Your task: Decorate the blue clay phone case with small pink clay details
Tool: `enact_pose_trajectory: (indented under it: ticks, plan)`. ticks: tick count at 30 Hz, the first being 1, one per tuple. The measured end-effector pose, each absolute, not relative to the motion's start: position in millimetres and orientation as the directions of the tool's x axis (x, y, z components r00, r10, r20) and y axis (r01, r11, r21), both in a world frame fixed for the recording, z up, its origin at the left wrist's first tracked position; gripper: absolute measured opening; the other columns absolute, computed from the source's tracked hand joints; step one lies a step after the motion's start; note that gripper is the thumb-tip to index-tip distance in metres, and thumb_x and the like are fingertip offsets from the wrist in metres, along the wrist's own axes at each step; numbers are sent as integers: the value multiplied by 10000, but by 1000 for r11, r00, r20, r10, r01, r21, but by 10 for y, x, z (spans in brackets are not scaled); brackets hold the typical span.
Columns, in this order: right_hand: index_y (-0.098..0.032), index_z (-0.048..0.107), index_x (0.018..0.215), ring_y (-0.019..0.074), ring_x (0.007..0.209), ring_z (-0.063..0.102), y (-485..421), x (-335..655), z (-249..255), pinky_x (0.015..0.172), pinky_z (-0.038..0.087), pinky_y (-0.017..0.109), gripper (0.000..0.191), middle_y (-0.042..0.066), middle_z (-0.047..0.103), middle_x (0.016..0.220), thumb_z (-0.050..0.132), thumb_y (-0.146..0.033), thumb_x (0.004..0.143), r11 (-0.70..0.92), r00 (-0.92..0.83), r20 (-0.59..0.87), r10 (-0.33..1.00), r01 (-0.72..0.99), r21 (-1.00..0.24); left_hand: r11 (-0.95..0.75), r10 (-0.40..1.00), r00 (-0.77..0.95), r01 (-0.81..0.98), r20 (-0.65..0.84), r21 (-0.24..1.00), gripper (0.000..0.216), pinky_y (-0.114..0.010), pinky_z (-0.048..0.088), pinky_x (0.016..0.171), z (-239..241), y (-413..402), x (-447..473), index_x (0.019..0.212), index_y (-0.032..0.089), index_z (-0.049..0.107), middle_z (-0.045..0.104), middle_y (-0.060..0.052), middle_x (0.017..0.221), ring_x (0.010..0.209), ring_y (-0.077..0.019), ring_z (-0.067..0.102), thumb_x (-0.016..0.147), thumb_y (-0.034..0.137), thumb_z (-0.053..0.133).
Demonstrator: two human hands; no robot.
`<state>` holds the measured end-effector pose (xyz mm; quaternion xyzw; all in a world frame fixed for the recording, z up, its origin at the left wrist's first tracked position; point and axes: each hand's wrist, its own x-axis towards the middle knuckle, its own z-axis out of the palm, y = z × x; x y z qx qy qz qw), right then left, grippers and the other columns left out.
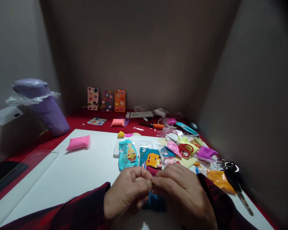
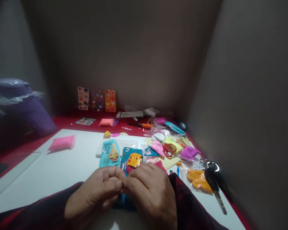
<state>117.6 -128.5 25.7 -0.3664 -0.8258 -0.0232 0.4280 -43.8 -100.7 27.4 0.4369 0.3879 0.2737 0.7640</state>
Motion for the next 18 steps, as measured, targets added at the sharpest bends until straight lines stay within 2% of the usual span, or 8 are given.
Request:
enact_pose_trajectory:
  ticks: [4, 8, 14, 18]
  plan:
    - [-173, 645, 747, 144, 597, 518, -1326, 1157, 251, 544, 363, 268, 294, 28, 628, 647, 422, -198, 938, 691, -343, 678, 650, 637, -341, 533, 713, 589, -104, -380, 839, 143, -188, 166, 352, 244, -1011, -449, 727, 164, 559, 397, 80, 376, 329, -47, 266, 672, 273, 634]
    - [-155, 649, 816, 146, 615, 535, -1322, 1175, 244, 563, 390, 273, 236, 44, 628, 673, 439, -173, 924, 738, -317, 729, 606, 566, -368, 533, 719, 596, -144, -357, 834, 106, -186, 180, 342, 219, -996, -453, 700, 164, 562, 407, 72, 360, 314, -47, 269, 675, 251, 618]
    - [-168, 647, 728, 131, 560, 527, -1286, 1188, 258, 503, 403, 244, 235, 30, 580, 614, 480, -157, 893, 709, -307, 710, 634, 597, -376, 548, 714, 624, -216, -318, 808, 155, -173, 169, 341, 193, -988, -438, 724, 141, 594, 417, 68, 380, 315, -37, 300, 654, 260, 666]
    - [-200, 624, 673, 125, 512, 520, -1320, 1191, 247, 433, 390, 222, 247, 9, 552, 579, 491, -187, 880, 683, -306, 676, 671, 610, -401, 551, 708, 632, -215, -315, 807, 244, -184, 162, 344, 177, -982, -459, 707, 119, 634, 421, 61, 375, 315, -37, 300, 620, 328, 726]
